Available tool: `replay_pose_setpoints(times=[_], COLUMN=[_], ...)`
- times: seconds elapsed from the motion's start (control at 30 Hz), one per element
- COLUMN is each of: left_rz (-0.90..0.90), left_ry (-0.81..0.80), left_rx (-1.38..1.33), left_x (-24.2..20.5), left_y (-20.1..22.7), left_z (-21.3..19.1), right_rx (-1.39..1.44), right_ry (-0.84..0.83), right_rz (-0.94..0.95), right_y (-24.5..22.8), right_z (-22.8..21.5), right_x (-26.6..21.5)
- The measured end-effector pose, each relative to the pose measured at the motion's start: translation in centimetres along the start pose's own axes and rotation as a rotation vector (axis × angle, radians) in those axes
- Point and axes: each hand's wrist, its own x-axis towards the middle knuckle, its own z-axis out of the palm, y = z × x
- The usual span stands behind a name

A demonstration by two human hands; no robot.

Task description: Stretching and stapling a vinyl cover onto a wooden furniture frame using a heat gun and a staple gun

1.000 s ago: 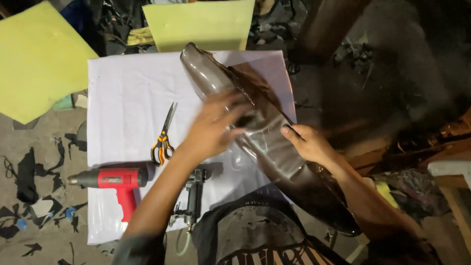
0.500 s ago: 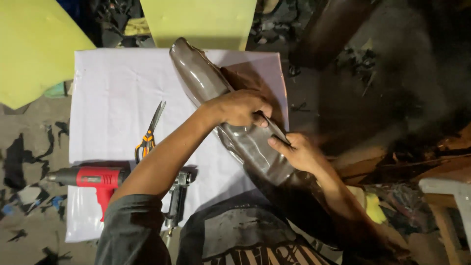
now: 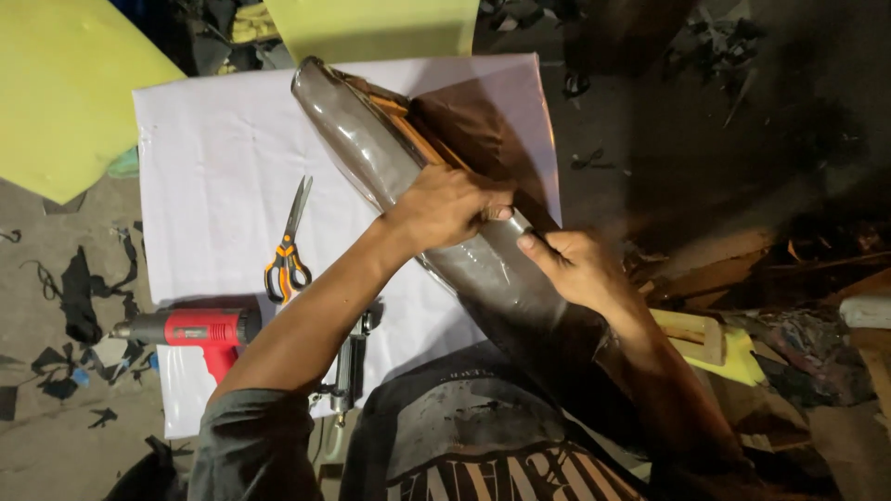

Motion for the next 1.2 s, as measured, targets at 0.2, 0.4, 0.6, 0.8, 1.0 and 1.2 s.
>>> replay_pose_setpoints(times=[0.2,0.4,0.6,0.8,1.0,1.2], left_rz=[0.019,-0.183,-0.32,-0.455,-0.737,-1.599], left_ry=[0.188,0.147,-0.22,0.165,1.415,0.335], left_rx=[0.126,0.362,0.41,0.273,-0.163,0.304], left_x=[1.9,6.0,9.2,6.1,-16.9,-33.6], left_y=[-1.4,-1.7,-0.3,0.7,0.6,4.5], left_z=[3.4,5.0,3.1,2.8,16.2,32.0], right_rx=[0.017,0.055,0.204,0.24,0.255,0.319], right_ry=[0.022,-0.181,-0.316,-0.244,-0.05,-0.068], right_rz=[0.036,0.311,0.209,0.139,-0.04,-0.018], right_y=[2.4,5.4,4.8,3.5,7.0,10.5], right_z=[0.7,1.5,-0.3,-0.8,2.3,5.3], right_x=[1.6,3.4,4.8,4.5,4.7,4.9])
